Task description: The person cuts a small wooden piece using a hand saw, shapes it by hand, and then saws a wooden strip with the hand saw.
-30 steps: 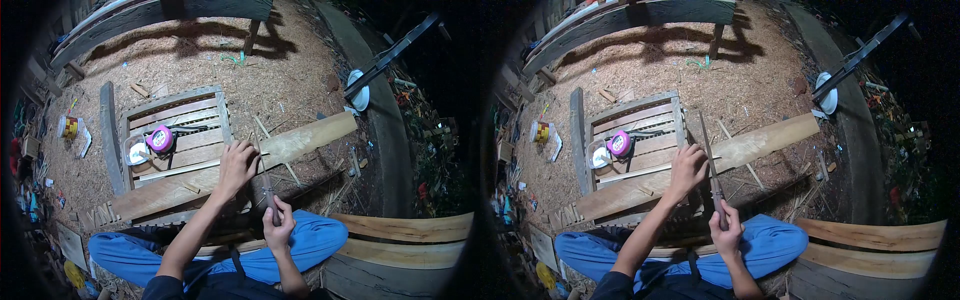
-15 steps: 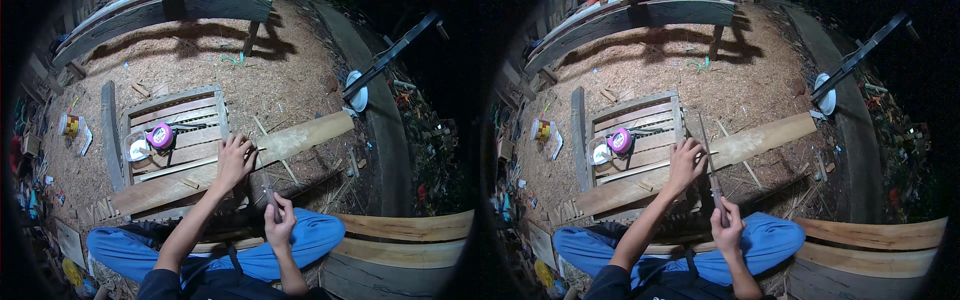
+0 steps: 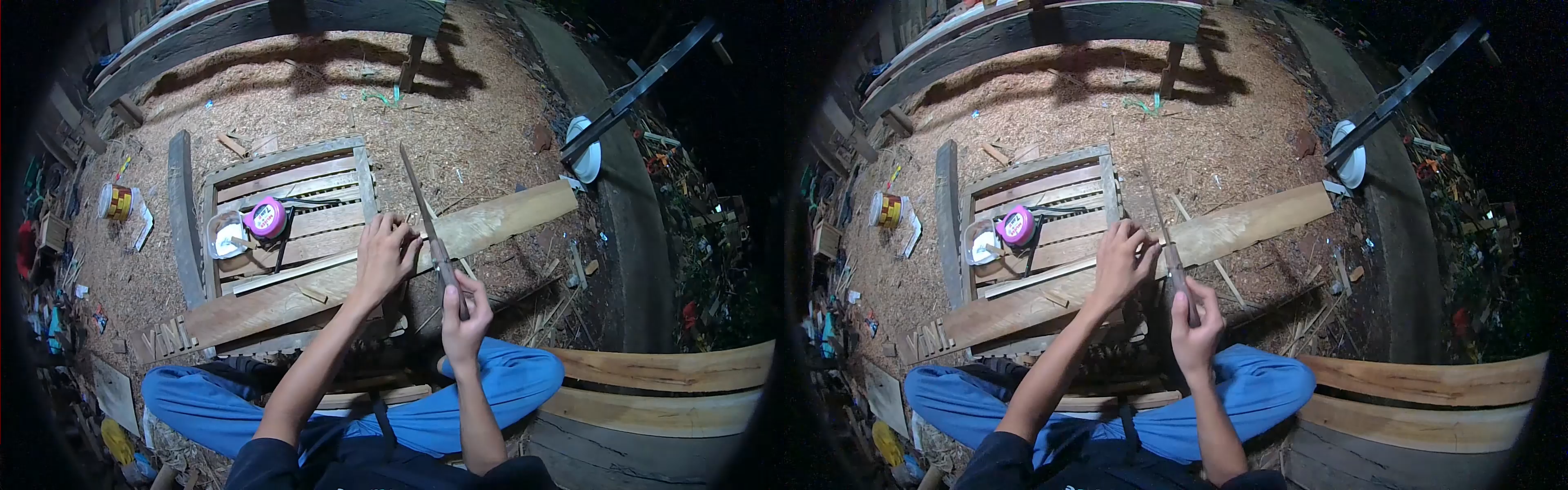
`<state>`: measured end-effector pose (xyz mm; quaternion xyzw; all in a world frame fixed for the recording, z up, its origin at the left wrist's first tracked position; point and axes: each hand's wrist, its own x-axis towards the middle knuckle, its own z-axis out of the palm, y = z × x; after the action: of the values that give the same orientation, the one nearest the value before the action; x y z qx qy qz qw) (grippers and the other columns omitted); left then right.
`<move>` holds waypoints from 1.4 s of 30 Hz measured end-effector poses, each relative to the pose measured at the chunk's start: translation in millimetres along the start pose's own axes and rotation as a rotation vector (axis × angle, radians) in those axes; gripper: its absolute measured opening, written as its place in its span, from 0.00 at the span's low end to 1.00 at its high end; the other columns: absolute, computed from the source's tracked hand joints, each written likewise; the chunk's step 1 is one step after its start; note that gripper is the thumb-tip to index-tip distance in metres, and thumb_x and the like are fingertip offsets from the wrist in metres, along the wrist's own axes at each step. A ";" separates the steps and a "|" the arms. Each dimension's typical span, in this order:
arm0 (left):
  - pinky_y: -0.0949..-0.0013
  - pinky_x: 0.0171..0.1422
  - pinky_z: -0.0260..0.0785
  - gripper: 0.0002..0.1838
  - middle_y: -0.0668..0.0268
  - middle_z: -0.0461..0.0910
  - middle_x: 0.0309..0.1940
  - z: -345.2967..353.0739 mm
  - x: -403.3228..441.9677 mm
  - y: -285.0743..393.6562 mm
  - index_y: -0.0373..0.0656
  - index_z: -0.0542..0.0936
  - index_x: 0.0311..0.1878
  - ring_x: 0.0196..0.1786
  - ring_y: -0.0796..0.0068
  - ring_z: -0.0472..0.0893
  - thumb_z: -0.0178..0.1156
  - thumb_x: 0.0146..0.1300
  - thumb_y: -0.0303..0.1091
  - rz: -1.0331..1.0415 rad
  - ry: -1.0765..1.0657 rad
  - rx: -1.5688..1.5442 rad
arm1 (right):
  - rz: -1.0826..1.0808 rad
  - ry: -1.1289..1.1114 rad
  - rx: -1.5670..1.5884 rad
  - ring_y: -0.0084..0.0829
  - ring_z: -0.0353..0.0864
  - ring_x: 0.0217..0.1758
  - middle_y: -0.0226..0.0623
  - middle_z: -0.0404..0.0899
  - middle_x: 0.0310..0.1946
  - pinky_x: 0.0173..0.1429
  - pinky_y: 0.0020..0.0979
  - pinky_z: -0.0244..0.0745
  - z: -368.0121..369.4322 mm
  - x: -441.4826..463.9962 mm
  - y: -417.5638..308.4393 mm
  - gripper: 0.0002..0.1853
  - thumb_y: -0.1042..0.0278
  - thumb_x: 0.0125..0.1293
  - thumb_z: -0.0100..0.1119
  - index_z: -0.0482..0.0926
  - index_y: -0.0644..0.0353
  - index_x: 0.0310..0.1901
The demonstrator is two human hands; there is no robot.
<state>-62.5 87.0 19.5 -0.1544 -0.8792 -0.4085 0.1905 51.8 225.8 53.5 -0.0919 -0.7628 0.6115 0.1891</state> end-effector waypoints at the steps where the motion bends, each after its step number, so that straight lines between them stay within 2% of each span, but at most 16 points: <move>1: 0.54 0.54 0.69 0.10 0.58 0.78 0.44 -0.6 -0.6 -1.2 0.40 0.84 0.39 0.53 0.54 0.77 0.70 0.63 0.36 -0.003 0.021 -0.018 | -0.002 -0.004 0.004 0.22 0.83 0.36 0.40 0.85 0.42 0.39 0.24 0.78 1.7 4.9 3.2 0.16 0.69 0.75 0.61 0.79 0.69 0.58; 3: 0.54 0.54 0.70 0.10 0.58 0.78 0.44 -2.0 -2.3 -2.1 0.40 0.84 0.39 0.52 0.54 0.78 0.70 0.63 0.37 -0.005 0.025 -0.019 | 0.044 -0.025 -0.045 0.19 0.80 0.32 0.37 0.84 0.40 0.35 0.23 0.75 2.1 13.2 6.3 0.16 0.66 0.75 0.61 0.79 0.69 0.57; 4: 0.53 0.53 0.71 0.10 0.58 0.78 0.45 -1.4 -1.4 -1.7 0.41 0.84 0.39 0.52 0.54 0.79 0.71 0.62 0.37 -0.009 0.025 -0.026 | 0.084 -0.031 0.000 0.16 0.76 0.29 0.33 0.83 0.37 0.31 0.23 0.71 3.3 14.0 3.0 0.16 0.64 0.76 0.61 0.79 0.68 0.56; 7: 0.53 0.52 0.71 0.10 0.58 0.79 0.46 1.2 -2.4 -2.7 0.41 0.84 0.39 0.50 0.53 0.81 0.71 0.62 0.37 -0.032 0.009 -0.035 | 0.102 -0.060 -0.019 0.15 0.74 0.27 0.32 0.81 0.35 0.29 0.23 0.67 2.6 14.3 5.5 0.16 0.64 0.76 0.61 0.80 0.67 0.56; 11: 0.53 0.51 0.71 0.10 0.58 0.79 0.47 2.7 -4.1 -3.1 0.41 0.84 0.39 0.48 0.53 0.81 0.71 0.62 0.36 -0.037 0.003 -0.031 | 0.146 -0.084 -0.018 0.14 0.72 0.26 0.31 0.80 0.33 0.27 0.23 0.65 1.8 13.6 2.8 0.16 0.64 0.76 0.61 0.79 0.67 0.56; 17: 0.53 0.51 0.72 0.10 0.58 0.79 0.47 -1.1 -2.4 -1.4 0.41 0.83 0.41 0.49 0.53 0.81 0.71 0.62 0.36 -0.074 -0.051 -0.041 | 0.065 -0.087 -0.005 0.15 0.72 0.25 0.31 0.80 0.32 0.27 0.24 0.66 4.6 13.6 7.1 0.15 0.65 0.77 0.60 0.79 0.67 0.57; 19: 0.54 0.53 0.72 0.10 0.58 0.80 0.47 -1.1 -2.3 -0.7 0.41 0.83 0.41 0.49 0.53 0.81 0.71 0.62 0.35 -0.036 -0.031 -0.037 | 0.060 -0.084 -0.011 0.11 0.67 0.19 0.20 0.73 0.23 0.22 0.20 0.58 4.2 13.6 9.2 0.13 0.63 0.77 0.60 0.78 0.61 0.56; 26: 0.53 0.54 0.73 0.10 0.58 0.80 0.48 -2.8 -1.4 1.3 0.41 0.83 0.41 0.50 0.52 0.81 0.71 0.59 0.34 -0.023 -0.031 -0.027 | -0.024 -0.077 -0.073 0.10 0.67 0.23 0.25 0.77 0.29 0.26 0.20 0.59 10.2 12.9 -4.9 0.14 0.65 0.77 0.61 0.79 0.64 0.56; 28: 0.53 0.54 0.73 0.11 0.59 0.80 0.48 -2.0 -1.5 0.4 0.41 0.83 0.42 0.50 0.52 0.81 0.71 0.58 0.34 -0.030 -0.021 -0.034 | -0.031 -0.050 -0.138 0.17 0.78 0.31 0.39 0.85 0.37 0.31 0.25 0.73 11.9 11.8 -7.6 0.14 0.69 0.74 0.61 0.80 0.68 0.56; 31: 0.54 0.53 0.73 0.12 0.59 0.81 0.46 -0.8 -0.2 -0.2 0.42 0.84 0.41 0.50 0.53 0.81 0.71 0.58 0.37 -0.073 -0.014 -0.031 | 0.066 -0.079 -0.136 0.19 0.79 0.32 0.39 0.85 0.37 0.32 0.26 0.74 9.0 12.0 -8.4 0.14 0.68 0.74 0.61 0.81 0.67 0.55; 35: 0.54 0.53 0.73 0.12 0.60 0.81 0.44 4.9 2.6 3.2 0.42 0.85 0.39 0.50 0.55 0.82 0.71 0.57 0.40 -0.151 -0.019 -0.009 | 0.084 -0.092 -0.146 0.20 0.80 0.32 0.40 0.85 0.38 0.32 0.27 0.75 3.6 14.1 -5.5 0.14 0.68 0.74 0.61 0.80 0.67 0.56; 37: 0.55 0.54 0.72 0.13 0.60 0.81 0.43 7.0 1.1 2.0 0.43 0.86 0.37 0.50 0.55 0.82 0.71 0.57 0.42 -0.186 0.002 -0.002 | -0.002 -0.105 -0.101 0.11 0.67 0.25 0.25 0.77 0.32 0.26 0.21 0.59 6.7 14.0 -0.4 0.14 0.65 0.77 0.61 0.79 0.65 0.55; 38: 0.55 0.54 0.72 0.13 0.60 0.81 0.44 7.6 -0.4 0.4 0.43 0.85 0.39 0.50 0.55 0.82 0.72 0.56 0.40 -0.163 0.010 -0.011 | -0.154 -0.075 -0.077 0.10 0.67 0.25 0.25 0.77 0.31 0.26 0.21 0.60 11.4 15.5 8.7 0.14 0.65 0.77 0.60 0.79 0.64 0.56; 39: 0.55 0.54 0.72 0.13 0.60 0.81 0.44 4.8 -0.6 0.6 0.43 0.85 0.39 0.50 0.55 0.82 0.72 0.56 0.40 -0.164 0.008 -0.010 | -0.152 -0.076 -0.077 0.10 0.67 0.25 0.25 0.77 0.31 0.26 0.21 0.60 9.5 14.7 5.4 0.14 0.65 0.77 0.60 0.79 0.64 0.56; 41: 0.57 0.53 0.70 0.11 0.60 0.80 0.43 -0.7 -1.6 0.7 0.43 0.85 0.42 0.49 0.58 0.81 0.71 0.58 0.36 -0.039 0.002 0.003 | 0.055 -0.142 -0.076 0.11 0.68 0.25 0.30 0.78 0.35 0.27 0.21 0.62 4.4 12.3 -4.4 0.14 0.64 0.77 0.60 0.79 0.65 0.56; 42: 0.57 0.53 0.70 0.11 0.60 0.80 0.43 -1.3 -1.8 -0.3 0.43 0.85 0.42 0.49 0.58 0.81 0.71 0.58 0.36 -0.042 -0.002 0.004 | 0.060 -0.143 -0.076 0.11 0.68 0.25 0.30 0.78 0.35 0.27 0.21 0.62 5.1 11.5 -2.0 0.14 0.64 0.77 0.60 0.79 0.65 0.56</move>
<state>-60.8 85.6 19.2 -0.1361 -0.8833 -0.4103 0.1816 39.5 225.1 56.5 -0.0777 -0.7938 0.5926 0.1122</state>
